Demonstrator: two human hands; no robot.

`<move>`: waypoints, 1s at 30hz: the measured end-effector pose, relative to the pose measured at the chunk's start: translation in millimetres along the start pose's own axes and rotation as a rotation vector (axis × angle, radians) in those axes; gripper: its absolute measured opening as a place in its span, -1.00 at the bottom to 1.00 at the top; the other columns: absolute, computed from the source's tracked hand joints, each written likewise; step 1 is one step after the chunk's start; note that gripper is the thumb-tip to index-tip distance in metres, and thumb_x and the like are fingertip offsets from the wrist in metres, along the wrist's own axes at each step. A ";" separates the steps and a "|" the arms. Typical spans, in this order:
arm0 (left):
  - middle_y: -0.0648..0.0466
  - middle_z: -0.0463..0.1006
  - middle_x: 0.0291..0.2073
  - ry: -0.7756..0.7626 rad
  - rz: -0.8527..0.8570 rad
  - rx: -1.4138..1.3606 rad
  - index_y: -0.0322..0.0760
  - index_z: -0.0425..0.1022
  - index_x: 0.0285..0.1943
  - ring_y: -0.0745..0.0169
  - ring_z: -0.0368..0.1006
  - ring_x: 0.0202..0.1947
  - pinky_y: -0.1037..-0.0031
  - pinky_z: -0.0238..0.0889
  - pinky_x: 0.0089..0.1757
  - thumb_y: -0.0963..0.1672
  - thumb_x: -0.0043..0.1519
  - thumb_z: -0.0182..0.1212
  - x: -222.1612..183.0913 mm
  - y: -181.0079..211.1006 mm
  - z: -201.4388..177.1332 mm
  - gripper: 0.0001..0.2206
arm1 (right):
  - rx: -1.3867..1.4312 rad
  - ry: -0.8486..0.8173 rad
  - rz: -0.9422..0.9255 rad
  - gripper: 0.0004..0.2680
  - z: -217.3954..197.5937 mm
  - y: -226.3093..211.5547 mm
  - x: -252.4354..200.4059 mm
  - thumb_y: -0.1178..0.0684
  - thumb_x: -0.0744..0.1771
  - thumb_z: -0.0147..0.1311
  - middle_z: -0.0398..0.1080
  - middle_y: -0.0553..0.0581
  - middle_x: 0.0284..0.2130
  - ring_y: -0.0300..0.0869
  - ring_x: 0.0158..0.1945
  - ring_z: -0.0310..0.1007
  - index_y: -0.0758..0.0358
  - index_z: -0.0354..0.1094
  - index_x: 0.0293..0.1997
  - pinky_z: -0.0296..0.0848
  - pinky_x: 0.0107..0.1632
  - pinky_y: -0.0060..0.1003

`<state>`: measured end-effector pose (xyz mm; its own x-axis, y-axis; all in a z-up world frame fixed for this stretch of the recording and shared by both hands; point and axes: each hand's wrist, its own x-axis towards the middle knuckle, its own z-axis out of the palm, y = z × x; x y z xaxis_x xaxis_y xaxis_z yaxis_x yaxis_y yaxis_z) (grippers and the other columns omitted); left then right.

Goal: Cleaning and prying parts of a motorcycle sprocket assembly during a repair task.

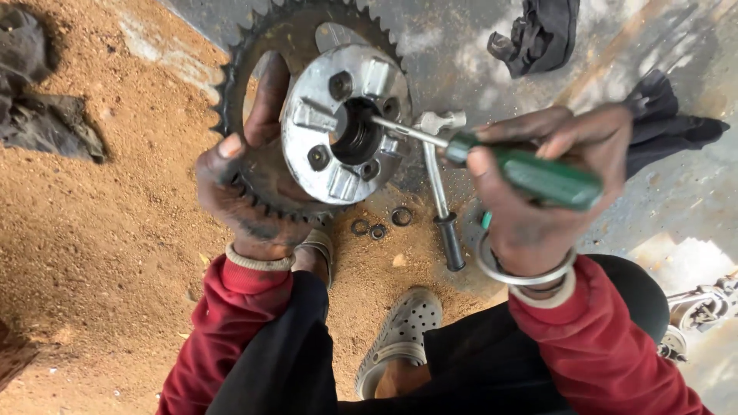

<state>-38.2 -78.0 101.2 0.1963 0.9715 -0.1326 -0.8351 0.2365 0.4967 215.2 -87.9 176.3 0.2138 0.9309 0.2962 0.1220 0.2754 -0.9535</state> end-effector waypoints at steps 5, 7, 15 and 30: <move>-0.12 0.18 0.53 -0.236 0.373 0.297 0.21 0.45 0.39 -0.06 0.17 0.51 0.04 0.30 0.37 -0.03 0.56 -0.06 5.8 -5.0 9.4 -0.73 | -0.217 -0.051 -0.116 -0.74 12.6 -4.5 -13.0 0.26 0.40 0.21 0.44 0.38 -0.22 -0.02 -0.15 0.65 0.22 0.04 -0.04 0.65 -0.12 -0.24; -0.12 0.19 0.52 -0.161 0.251 0.185 0.08 0.41 0.44 -0.05 0.20 0.49 0.07 0.28 0.38 -0.02 0.49 -0.03 8.0 6.8 24.1 -0.66 | -0.212 -0.018 -0.125 -0.73 15.2 3.1 -16.1 0.28 0.39 0.22 0.44 0.38 -0.24 -0.01 -0.14 0.65 0.24 0.04 -0.06 0.66 -0.13 -0.22; -0.11 0.28 0.40 0.280 -0.130 -0.188 -0.46 0.15 0.53 -0.03 0.28 0.33 0.13 0.17 0.34 0.08 0.32 0.12 2.4 10.2 15.3 -0.31 | 0.006 0.054 -0.020 -0.73 39.9 -3.1 -4.5 0.30 0.34 0.20 0.45 0.37 -0.29 -0.02 -0.11 0.66 0.21 0.03 -0.12 0.66 -0.13 -0.22; -0.09 0.34 0.37 0.229 -0.200 -0.220 -0.37 0.08 0.64 -0.02 0.30 0.32 0.15 0.21 0.34 0.14 0.28 0.12 11.5 15.1 32.8 -0.19 | -0.157 -0.089 -0.175 -0.71 29.1 6.7 -15.5 0.40 0.32 0.18 0.42 0.42 -0.17 0.01 -0.09 0.63 0.29 0.03 -0.09 0.66 -0.08 -0.14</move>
<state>-31.7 -62.9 135.3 0.2670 0.8725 -0.4092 -0.8872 0.3884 0.2491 184.4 -93.5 163.7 0.0906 0.8917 0.4434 0.3006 0.4000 -0.8658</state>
